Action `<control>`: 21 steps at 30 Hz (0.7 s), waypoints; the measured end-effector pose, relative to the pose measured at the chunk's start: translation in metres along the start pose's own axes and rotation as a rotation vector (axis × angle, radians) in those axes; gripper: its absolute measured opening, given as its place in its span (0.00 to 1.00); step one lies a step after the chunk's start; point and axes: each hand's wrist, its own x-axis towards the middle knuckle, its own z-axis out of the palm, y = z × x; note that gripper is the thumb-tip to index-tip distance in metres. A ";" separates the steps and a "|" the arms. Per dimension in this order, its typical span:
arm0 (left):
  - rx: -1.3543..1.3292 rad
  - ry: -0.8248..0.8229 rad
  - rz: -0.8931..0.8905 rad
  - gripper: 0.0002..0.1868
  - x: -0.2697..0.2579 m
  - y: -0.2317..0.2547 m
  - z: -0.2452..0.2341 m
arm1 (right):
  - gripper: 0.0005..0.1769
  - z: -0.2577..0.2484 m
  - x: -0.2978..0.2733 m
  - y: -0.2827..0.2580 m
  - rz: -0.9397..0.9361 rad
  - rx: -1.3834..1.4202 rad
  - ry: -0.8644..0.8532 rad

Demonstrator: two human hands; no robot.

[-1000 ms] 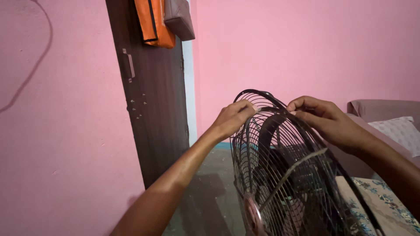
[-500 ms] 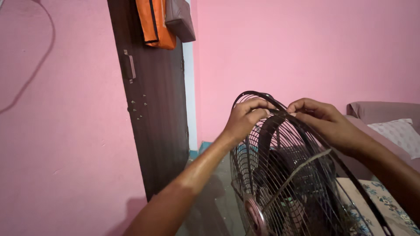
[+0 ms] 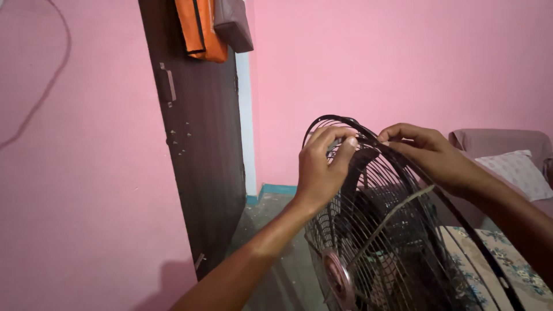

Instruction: The person repairs a standing fan by securing its front grille with wire. They wrap wire around the grille's rim, twist it to tighten, and use pliers to cut the excess. The fan remains on the floor throughout the process.

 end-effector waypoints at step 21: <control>0.037 0.124 -0.668 0.30 -0.042 0.063 0.028 | 0.20 0.027 -0.018 -0.051 -0.078 -0.588 0.356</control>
